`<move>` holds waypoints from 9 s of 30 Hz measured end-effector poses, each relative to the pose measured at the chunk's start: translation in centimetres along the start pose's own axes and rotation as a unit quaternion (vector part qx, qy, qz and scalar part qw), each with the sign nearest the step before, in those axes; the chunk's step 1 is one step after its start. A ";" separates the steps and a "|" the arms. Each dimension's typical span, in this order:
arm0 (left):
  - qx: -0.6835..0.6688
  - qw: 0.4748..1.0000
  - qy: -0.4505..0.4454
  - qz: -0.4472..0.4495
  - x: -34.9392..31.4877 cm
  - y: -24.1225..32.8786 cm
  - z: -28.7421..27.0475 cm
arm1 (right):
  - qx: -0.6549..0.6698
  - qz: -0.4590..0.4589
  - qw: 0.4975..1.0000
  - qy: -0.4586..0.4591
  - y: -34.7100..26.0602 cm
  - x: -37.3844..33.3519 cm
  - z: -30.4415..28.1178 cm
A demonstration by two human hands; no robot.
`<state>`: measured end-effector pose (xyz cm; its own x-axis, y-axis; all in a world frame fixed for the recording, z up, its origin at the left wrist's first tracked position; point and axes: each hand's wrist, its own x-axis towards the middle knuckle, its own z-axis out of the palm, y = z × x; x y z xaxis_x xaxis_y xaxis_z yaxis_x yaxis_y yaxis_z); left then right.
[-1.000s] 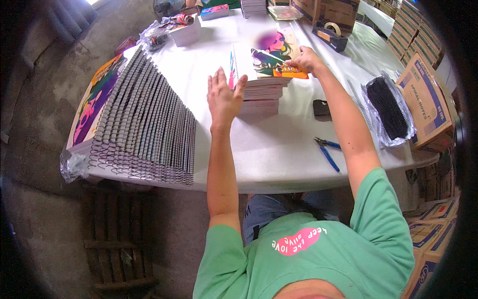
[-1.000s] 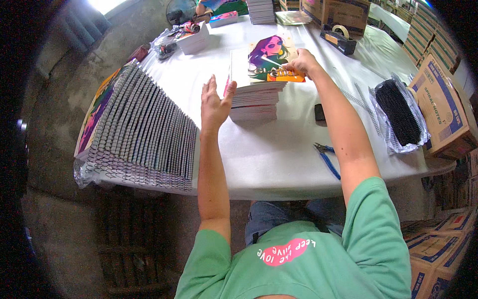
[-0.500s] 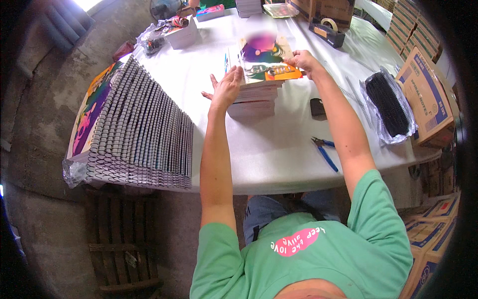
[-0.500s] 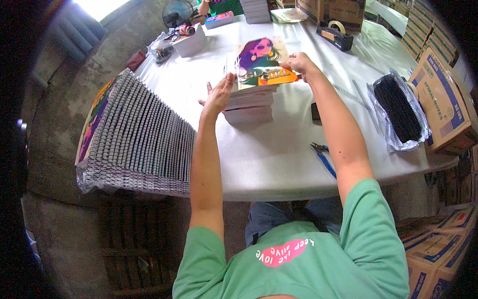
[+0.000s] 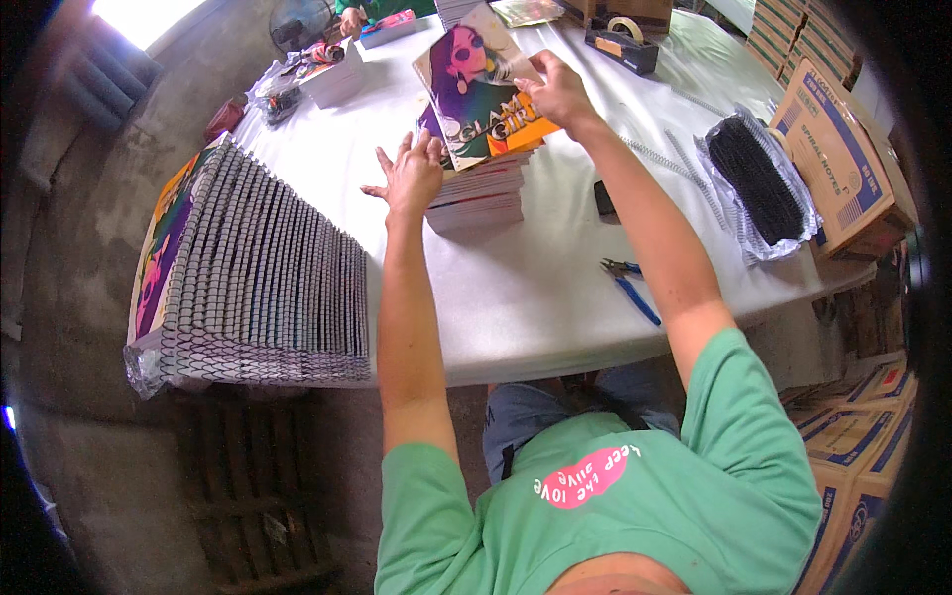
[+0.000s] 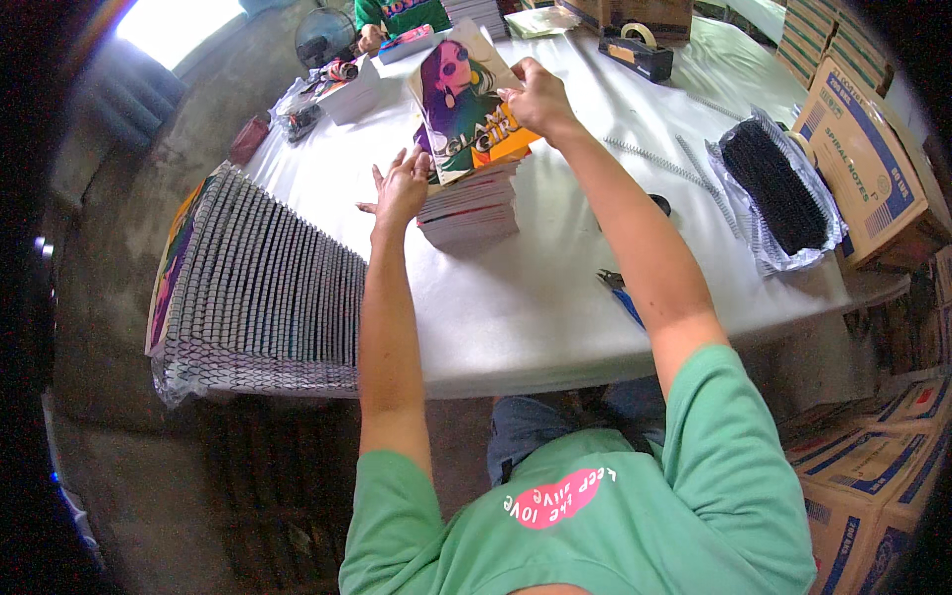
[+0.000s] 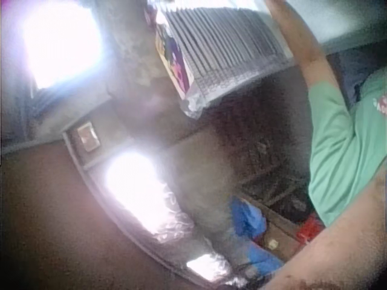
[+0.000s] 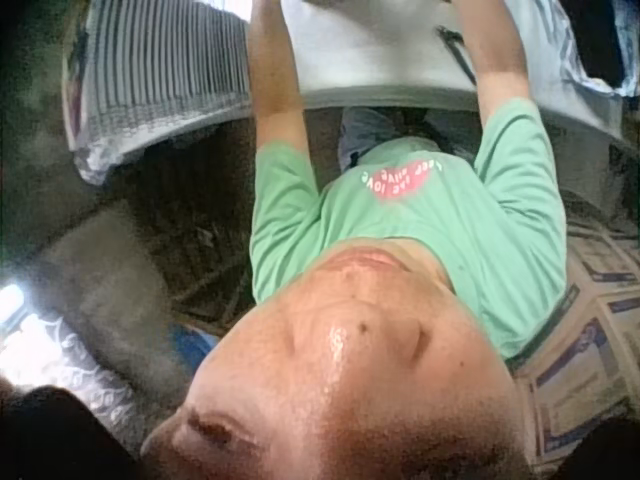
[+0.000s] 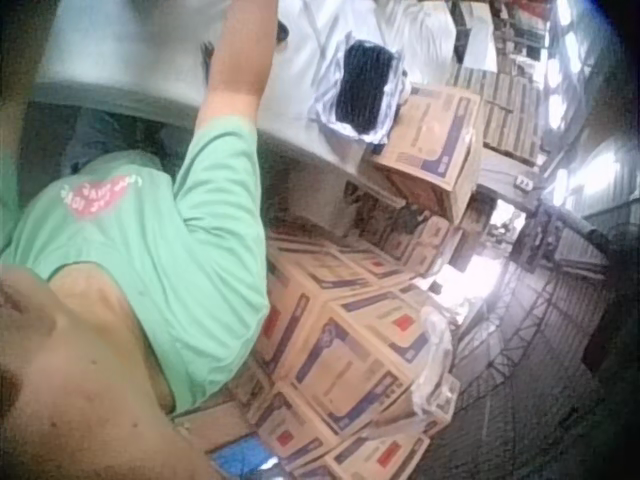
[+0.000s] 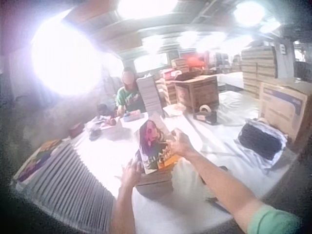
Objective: The person manually assembles spiral notebooks by threading a plastic coil through the pre-punched holes of a notebook stack, trimming the excess coil with pliers, and placing the finished notebook onto a growing stack.
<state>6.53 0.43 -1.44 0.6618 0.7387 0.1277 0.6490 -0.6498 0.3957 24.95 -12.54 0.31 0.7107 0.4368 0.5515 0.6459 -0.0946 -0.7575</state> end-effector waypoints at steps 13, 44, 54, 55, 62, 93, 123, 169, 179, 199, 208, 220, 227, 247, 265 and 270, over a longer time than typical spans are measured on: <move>-0.185 0.946 0.053 0.260 -12.8 1.2 -7.9 | -0.172 0.104 0.975 -0.097 11.1 -4.9 -9.6; 0.084 0.914 0.293 0.267 -18.2 0.9 2.9 | -0.006 -0.089 0.981 -0.170 -7.1 -19.8 -12.0; 0.004 0.927 0.247 0.283 -18.7 0.7 1.9 | 0.063 0.101 0.920 -0.372 -7.2 -21.2 -9.5; -0.012 0.927 0.242 0.285 -18.8 0.6 1.5 | 0.093 0.144 0.919 -0.355 -7.1 -20.3 -10.0; -0.005 0.924 0.254 0.284 -19.6 1.0 2.1 | 0.034 0.008 0.896 -0.444 -6.1 -16.6 -12.4; -0.104 0.917 0.280 0.265 -19.6 1.6 2.8 | 0.181 -0.145 0.799 -0.555 -4.1 -12.0 -10.7; -0.079 0.931 0.281 0.222 -19.8 4.0 3.6 | 0.108 0.045 0.922 -0.369 -5.1 -17.1 -11.9; -0.125 0.933 0.243 0.235 -20.4 2.8 2.4 | 0.460 -0.083 0.743 -0.479 -1.7 -14.3 -8.4; -0.208 0.918 0.249 0.228 -19.9 2.4 2.9 | 0.191 -0.020 0.873 -0.447 -1.2 -13.8 -6.2; -0.127 0.936 0.277 0.176 -17.6 -1.8 0.8 | 0.290 0.088 0.871 -0.386 -2.0 -13.4 -3.2; -0.230 0.919 0.286 0.142 -17.0 -2.6 1.0 | 0.394 -0.095 0.774 -0.486 -5.1 -12.8 -1.2; -0.423 0.872 0.225 0.104 -15.3 -4.9 4.1 | 0.471 -0.072 0.747 -0.464 -5.4 -12.3 0.6; -0.398 0.876 0.227 0.148 -15.4 -5.3 4.1 | 0.376 -0.139 0.793 -0.459 -7.5 -12.5 1.7; -0.634 0.771 0.040 0.054 -16.3 -4.5 3.4 | 0.429 0.027 0.824 -0.368 -6.2 -11.7 1.3; -0.664 0.701 0.256 0.047 -20.2 -2.1 4.6 | 0.008 -0.228 0.965 -0.132 -12.9 -19.3 0.1; -0.682 0.694 0.229 0.025 -20.6 -2.9 4.8 | 0.032 -0.201 0.950 -0.235 -9.6 -23.7 -2.2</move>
<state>-7.17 -13.76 -9.60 0.2802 0.9033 0.3248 -0.5366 -0.1331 0.8333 2.48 -23.96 -4.76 0.1963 0.7792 0.5952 0.8096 0.2137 -0.5467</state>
